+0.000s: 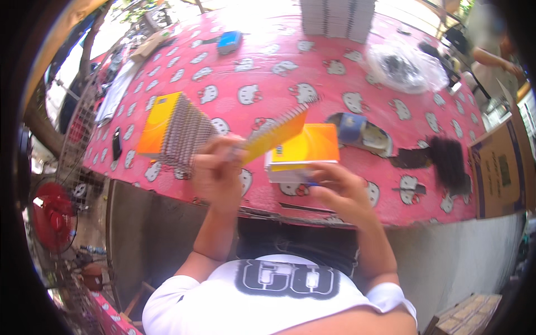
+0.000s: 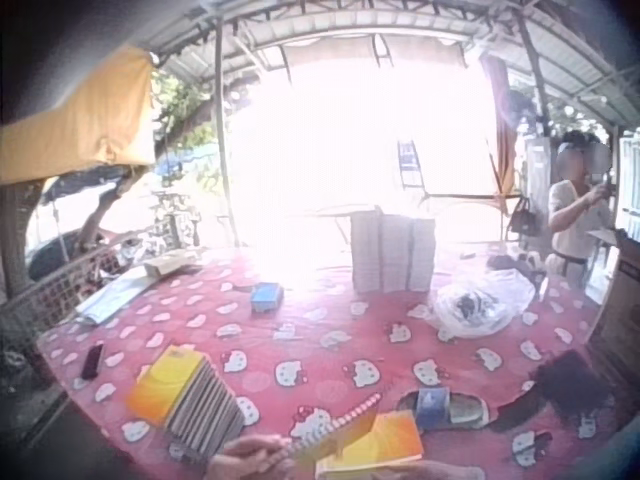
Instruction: The person assembles spiral-bound notebooks by threading metal coils through the holes of stacked covers and pages, then using pliers to trim and secure the coil ends.
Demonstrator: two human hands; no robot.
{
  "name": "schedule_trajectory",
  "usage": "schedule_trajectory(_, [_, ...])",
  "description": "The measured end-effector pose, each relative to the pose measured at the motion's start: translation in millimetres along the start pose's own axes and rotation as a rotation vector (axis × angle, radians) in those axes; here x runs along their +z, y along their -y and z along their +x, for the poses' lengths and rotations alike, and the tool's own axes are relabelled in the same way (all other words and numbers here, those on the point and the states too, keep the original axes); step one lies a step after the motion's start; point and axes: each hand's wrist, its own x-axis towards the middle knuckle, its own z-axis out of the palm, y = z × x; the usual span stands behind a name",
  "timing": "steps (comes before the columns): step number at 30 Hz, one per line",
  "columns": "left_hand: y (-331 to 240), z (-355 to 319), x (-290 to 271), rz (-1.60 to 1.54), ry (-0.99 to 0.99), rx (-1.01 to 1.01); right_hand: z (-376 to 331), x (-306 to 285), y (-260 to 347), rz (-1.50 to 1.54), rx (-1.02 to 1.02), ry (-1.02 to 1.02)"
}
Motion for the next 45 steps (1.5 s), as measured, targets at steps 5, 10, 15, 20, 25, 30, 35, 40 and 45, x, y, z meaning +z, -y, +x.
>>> schedule_trajectory(5, [-3.7, 90.8, -103.2, 0.195, -0.494, -0.196, -26.8, -97.2, -53.5, -0.949, -0.077, -0.631])
schedule_trajectory(10, [54.3, 71.3, -149.7, 0.281, -0.49, -0.494, -46.3, -111.4, -80.4, -1.166, 0.083, -0.537])
schedule_trajectory(15, [71.1, 57.9, -150.1, 0.255, -0.483, -0.392, -37.0, -109.2, -69.9, -1.33, -0.038, -0.5])
schedule_trajectory(20, [44.3, 70.1, -128.1, 0.293, -0.522, -0.247, 23.8, -82.6, -37.4, -0.508, 0.097, -0.533])
schedule_trajectory(25, [-43.6, 63.6, -72.3, -0.063, -0.364, 0.023, 73.4, -50.0, -53.7, -0.32, 0.176, -0.242])
schedule_trajectory(30, [-46.0, 40.3, -54.8, -0.255, -0.084, -0.298, 75.2, -58.4, -41.6, -0.758, -0.025, -0.371])
schedule_trajectory(35, [-0.7, 13.5, 7.1, -0.258, 0.052, -0.566, 58.7, -21.6, -25.3, -0.355, -0.297, -0.422])
schedule_trajectory(40, [10.5, -16.5, 37.0, 0.196, 0.526, -0.399, 63.9, 4.5, -38.4, -0.123, -0.323, -0.245])
schedule_trajectory(45, [-12.2, -1.8, 55.8, 0.445, 0.42, -0.216, 59.8, 4.7, -47.9, -0.262, -0.232, -0.324])
